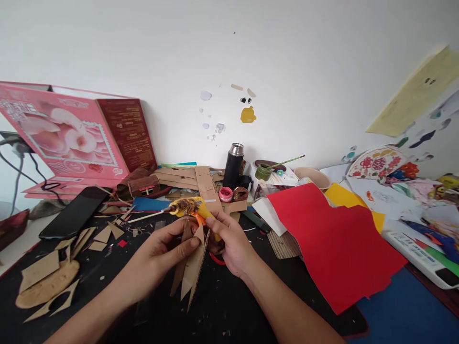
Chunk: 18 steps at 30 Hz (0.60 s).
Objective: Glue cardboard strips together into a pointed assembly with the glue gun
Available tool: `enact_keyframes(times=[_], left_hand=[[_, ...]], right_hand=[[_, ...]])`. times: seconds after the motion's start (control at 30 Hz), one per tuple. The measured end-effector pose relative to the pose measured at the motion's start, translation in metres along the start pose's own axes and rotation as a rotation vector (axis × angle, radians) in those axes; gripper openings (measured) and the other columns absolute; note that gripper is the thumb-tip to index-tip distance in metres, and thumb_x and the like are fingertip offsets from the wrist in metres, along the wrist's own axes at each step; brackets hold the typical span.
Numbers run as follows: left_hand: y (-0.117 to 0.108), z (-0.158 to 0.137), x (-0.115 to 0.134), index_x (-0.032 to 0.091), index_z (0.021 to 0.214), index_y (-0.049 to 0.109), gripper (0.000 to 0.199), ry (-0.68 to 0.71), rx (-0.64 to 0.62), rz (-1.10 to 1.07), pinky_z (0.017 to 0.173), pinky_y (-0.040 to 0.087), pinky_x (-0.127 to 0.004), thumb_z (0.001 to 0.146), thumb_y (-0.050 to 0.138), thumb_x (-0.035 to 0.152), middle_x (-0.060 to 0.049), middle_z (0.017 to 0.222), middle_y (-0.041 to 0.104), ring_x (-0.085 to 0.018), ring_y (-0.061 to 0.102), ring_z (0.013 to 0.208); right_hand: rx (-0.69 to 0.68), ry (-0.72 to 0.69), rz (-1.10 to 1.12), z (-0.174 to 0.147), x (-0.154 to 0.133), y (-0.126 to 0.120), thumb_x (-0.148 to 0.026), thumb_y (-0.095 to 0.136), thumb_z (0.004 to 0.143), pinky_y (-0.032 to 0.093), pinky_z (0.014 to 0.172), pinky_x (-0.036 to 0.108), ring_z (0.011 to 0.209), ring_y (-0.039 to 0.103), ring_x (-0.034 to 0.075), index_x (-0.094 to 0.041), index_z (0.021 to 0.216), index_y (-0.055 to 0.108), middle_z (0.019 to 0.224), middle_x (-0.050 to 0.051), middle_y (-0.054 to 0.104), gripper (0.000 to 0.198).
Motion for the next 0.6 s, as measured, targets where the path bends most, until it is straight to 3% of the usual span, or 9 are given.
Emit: enact_keyframes(times=[0.23, 0.47, 0.6], left_hand=[[0.0, 0.0, -0.002, 0.027, 0.105, 0.085, 0.034, 0.019, 0.0, -0.024, 0.099, 0.059, -0.035, 0.086, 0.087, 0.055, -0.006, 0.111, 0.079, -0.027, 0.071, 0.109], [0.005, -0.004, -0.004, 0.021, 0.089, 0.081, 0.039, 0.014, -0.07, 0.015, 0.076, 0.057, -0.029, 0.088, 0.084, 0.059, -0.005, 0.085, 0.072, -0.021, 0.064, 0.08], [0.013, -0.005, 0.004, 0.02, 0.088, 0.08, 0.042, 0.018, -0.117, 0.021, 0.077, 0.058, -0.031, 0.088, 0.082, 0.062, -0.006, 0.087, 0.073, -0.022, 0.066, 0.081]], right_hand=[[0.032, -0.144, -0.124, -0.005, -0.017, -0.001, -0.06, 0.096, 0.076, 0.036, 0.045, 0.02, 0.052, 0.044, 0.007, -0.021, 0.105, 0.066, 0.079, -0.005, 0.063, 0.057], [-0.054, -0.116, -0.125, -0.015, -0.019, 0.012, -0.059, 0.093, 0.079, 0.033, 0.042, 0.019, 0.051, 0.041, 0.008, -0.022, 0.106, 0.069, 0.073, -0.007, 0.058, 0.052], [-0.083, -0.086, -0.112, -0.013, -0.013, 0.01, -0.062, 0.092, 0.079, 0.032, 0.038, 0.019, 0.048, 0.043, 0.009, -0.021, 0.101, 0.07, 0.069, -0.006, 0.058, 0.051]])
Point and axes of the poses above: each hand's wrist, its own z-axis towards the middle knuckle, its own y-axis out of the palm, x = y × z, the point moved 9 cm from there along z, towards the middle knuckle
